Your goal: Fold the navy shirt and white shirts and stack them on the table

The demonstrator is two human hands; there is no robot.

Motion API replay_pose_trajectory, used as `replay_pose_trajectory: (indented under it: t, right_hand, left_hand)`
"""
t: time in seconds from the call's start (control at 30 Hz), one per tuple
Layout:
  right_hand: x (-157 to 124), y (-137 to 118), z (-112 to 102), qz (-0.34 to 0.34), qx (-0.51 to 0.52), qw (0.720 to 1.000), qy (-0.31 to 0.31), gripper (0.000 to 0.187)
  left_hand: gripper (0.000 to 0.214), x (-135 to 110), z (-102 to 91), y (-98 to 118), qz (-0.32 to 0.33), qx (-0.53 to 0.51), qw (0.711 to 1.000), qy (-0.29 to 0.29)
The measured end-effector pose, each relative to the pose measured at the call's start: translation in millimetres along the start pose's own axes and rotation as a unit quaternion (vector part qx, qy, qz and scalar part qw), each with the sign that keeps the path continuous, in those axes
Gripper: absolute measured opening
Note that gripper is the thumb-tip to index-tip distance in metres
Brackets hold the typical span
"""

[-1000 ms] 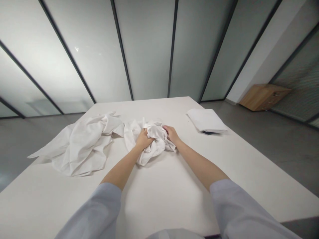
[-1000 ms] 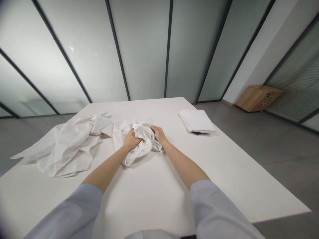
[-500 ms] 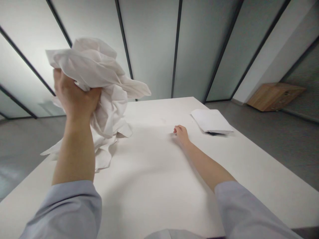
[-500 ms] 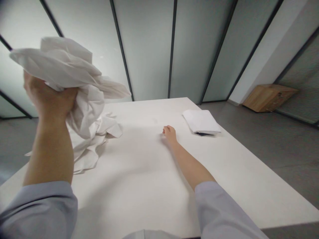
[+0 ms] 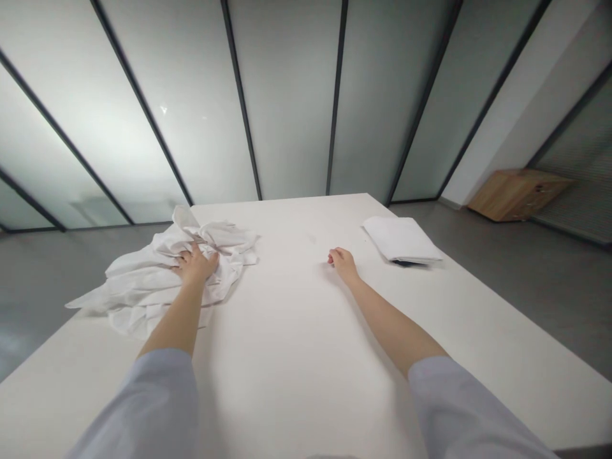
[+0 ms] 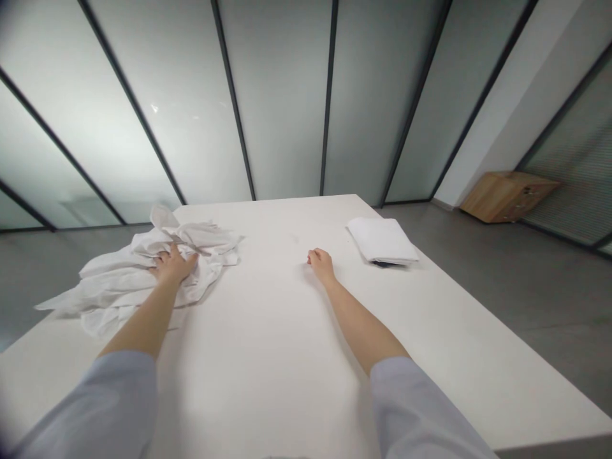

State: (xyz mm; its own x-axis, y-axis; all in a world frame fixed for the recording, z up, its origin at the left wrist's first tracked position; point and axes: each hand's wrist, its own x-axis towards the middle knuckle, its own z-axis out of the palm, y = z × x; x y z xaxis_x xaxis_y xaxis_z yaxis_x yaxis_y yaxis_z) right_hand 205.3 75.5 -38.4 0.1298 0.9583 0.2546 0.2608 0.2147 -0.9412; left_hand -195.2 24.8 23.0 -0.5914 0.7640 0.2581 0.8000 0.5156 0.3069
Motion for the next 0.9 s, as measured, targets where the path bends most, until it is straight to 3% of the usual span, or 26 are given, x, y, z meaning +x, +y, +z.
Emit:
replay_pose_trajectory:
  t: [0.17, 0.3, 0.37, 0.47, 0.53, 0.7, 0.83, 0.9]
  right_hand:
    - [2, -4, 0, -0.001, 0.012, 0.999, 0.043, 0.026]
    - [12, -8, -9, -0.021, -0.053, 0.996, 0.075, 0.026]
    - [18, -8, -21, -0.036, -0.139, 0.987, 0.072, 0.022]
    - [28, -6, -53, -0.056, -0.297, 0.948, 0.099, 0.022]
    - [34, -4, -82, -0.049, -0.375, 0.912, 0.159, 0.030]
    - [46, 11, -162, 0.044, -0.430, 0.841, 0.325, 0.042]
    - [48, 29, -206, 0.202, -0.424, 0.829, 0.303, 0.051]
    - [48, 31, -215, 0.209, -0.425, 0.832, 0.288, 0.044]
  left_hand:
    - [0.083, -7, -9.6, 12, -0.002, -0.036, 0.999, 0.006]
    - [0.079, -40, -11.0, 42, 0.158, -0.030, 0.984, 0.080]
    - [0.073, -58, -7.3, 62, 0.255, -0.037, 0.963, 0.073]
    - [0.066, -80, 5.1, 92, 0.367, -0.064, 0.928, 0.003]
    - [0.063, -90, 17.5, 107, 0.407, -0.074, 0.909, -0.049]
    - [0.058, -106, 50.6, 121, 0.414, -0.098, 0.897, -0.120]
    - [0.053, -109, 62.8, 118, 0.396, -0.102, 0.901, -0.145]
    - [0.049, -109, 63.3, 116, 0.397, -0.102, 0.900, -0.146]
